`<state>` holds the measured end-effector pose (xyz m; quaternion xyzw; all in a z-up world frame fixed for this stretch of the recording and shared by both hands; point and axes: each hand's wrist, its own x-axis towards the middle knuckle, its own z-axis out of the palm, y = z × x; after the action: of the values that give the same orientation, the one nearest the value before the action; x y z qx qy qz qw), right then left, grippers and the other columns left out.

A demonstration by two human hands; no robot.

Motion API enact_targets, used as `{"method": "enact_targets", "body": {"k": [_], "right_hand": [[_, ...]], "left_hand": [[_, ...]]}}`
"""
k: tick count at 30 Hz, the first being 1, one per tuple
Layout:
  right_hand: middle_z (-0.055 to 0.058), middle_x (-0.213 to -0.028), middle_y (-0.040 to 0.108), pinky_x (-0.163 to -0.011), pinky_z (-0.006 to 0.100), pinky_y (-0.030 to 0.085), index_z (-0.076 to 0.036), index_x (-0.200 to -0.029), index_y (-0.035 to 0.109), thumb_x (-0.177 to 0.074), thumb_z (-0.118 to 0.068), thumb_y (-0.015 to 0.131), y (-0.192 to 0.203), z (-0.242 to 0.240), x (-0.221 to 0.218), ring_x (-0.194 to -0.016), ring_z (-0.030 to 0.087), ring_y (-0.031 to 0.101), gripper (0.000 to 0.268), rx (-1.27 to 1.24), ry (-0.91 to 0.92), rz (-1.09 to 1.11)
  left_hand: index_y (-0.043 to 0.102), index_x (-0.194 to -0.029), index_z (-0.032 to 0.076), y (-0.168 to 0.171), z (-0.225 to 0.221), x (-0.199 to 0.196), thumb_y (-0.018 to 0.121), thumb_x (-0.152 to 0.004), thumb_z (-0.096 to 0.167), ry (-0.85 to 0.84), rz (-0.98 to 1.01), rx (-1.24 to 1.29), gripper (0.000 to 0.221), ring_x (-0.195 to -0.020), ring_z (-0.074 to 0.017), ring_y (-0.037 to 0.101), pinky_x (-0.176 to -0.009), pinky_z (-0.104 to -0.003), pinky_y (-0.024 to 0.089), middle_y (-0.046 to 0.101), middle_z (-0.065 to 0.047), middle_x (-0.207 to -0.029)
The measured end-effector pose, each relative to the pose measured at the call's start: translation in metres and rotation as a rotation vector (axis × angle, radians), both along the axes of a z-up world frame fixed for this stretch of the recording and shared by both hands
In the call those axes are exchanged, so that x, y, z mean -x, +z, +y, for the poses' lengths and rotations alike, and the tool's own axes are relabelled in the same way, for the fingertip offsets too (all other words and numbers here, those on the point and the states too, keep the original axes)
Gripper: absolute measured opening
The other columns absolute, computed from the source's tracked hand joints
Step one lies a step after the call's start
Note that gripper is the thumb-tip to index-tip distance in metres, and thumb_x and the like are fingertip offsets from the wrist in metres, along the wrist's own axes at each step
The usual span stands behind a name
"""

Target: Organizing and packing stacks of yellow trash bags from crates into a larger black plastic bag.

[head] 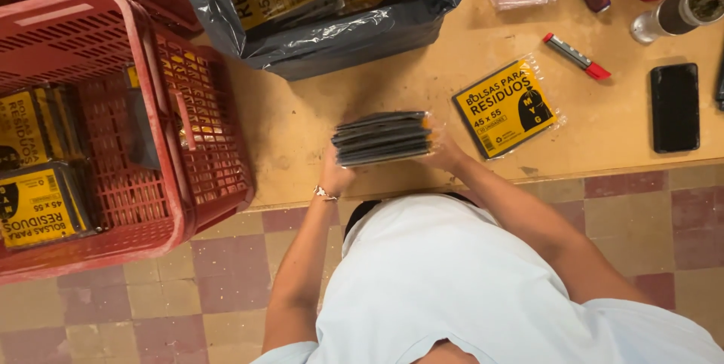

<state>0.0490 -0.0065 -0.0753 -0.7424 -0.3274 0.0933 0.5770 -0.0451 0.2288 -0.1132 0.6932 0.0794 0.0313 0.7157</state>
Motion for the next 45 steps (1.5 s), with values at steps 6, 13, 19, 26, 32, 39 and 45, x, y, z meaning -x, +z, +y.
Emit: {"method": "enact_targets", "body": {"k": [6,13,19,26,32,39,45], "right_hand": [[0.003,-0.130,0.067,-0.116,0.040,0.038,-0.015,-0.135,0.062,-0.055,-0.034,0.102,-0.001,-0.007,-0.036,-0.128,0.025,0.056,0.091,0.321,0.002,0.530],[0.028,-0.139,0.054,-0.101,0.056,0.049,-0.001,-0.148,0.044,-0.046,-0.034,0.104,0.061,0.041,-0.093,-0.126,0.045,0.055,0.123,1.120,0.409,0.806],[0.018,-0.133,0.061,-0.092,0.056,0.054,-0.012,-0.148,0.048,-0.055,-0.046,0.096,0.043,0.030,-0.110,-0.117,0.041,0.062,0.110,1.249,0.447,0.398],[0.028,-0.113,0.057,-0.093,0.054,0.049,0.008,-0.123,0.050,-0.079,-0.037,0.086,0.069,-0.035,0.021,-0.111,0.045,0.058,0.072,0.449,-0.556,0.408],[0.024,-0.130,0.054,-0.091,0.063,0.047,-0.002,-0.134,0.049,-0.074,-0.028,0.090,0.083,0.006,0.038,-0.120,0.042,0.054,0.077,0.087,-0.771,1.272],[0.026,-0.121,0.065,-0.086,0.056,0.053,0.004,-0.131,0.058,-0.077,-0.009,0.082,0.100,0.008,0.044,-0.111,0.040,0.064,0.061,0.041,-0.573,1.306],[0.019,-0.122,0.071,-0.092,0.050,0.062,-0.005,-0.120,0.063,-0.072,-0.026,0.084,0.240,0.007,0.010,-0.110,0.036,0.071,0.056,-0.340,0.345,1.040]], "left_hand": [[0.073,-0.103,0.016,0.077,-0.030,-0.007,0.100,-0.060,0.027,0.203,0.518,-0.117,0.052,-0.075,-0.0135,0.074,-0.070,-0.026,0.062,0.077,-0.001,-0.090],[0.041,-0.142,-0.014,0.133,-0.082,-0.001,0.080,-0.078,0.056,0.196,0.958,0.210,0.103,-0.143,-0.0400,0.036,-0.116,-0.051,0.033,0.041,-0.032,-0.148],[0.078,-0.073,0.015,0.083,-0.022,0.037,0.064,-0.085,0.064,-0.372,0.869,-0.328,0.053,-0.082,-0.0248,0.073,-0.084,-0.038,0.056,0.074,-0.008,-0.077],[0.053,-0.133,0.003,0.108,-0.011,-0.019,0.059,-0.088,0.067,-0.079,0.690,-0.562,0.078,-0.120,-0.0338,0.061,-0.099,-0.049,0.051,0.063,-0.020,-0.128],[0.039,-0.148,-0.003,0.114,-0.041,-0.044,0.056,-0.082,0.075,-0.311,0.819,-0.415,0.103,-0.139,-0.0344,0.045,-0.116,-0.052,0.035,0.049,-0.023,-0.146],[0.024,-0.151,-0.013,0.201,-0.060,-0.004,0.045,-0.099,0.046,-0.231,0.677,-0.285,0.081,-0.147,-0.0413,0.028,-0.122,-0.052,0.020,0.030,-0.032,-0.156],[0.053,-0.128,0.019,0.335,-0.030,0.046,0.050,-0.084,0.052,-0.134,0.648,-0.682,0.056,-0.102,-0.0188,0.077,-0.068,-0.035,0.068,0.074,-0.001,-0.120]]}}
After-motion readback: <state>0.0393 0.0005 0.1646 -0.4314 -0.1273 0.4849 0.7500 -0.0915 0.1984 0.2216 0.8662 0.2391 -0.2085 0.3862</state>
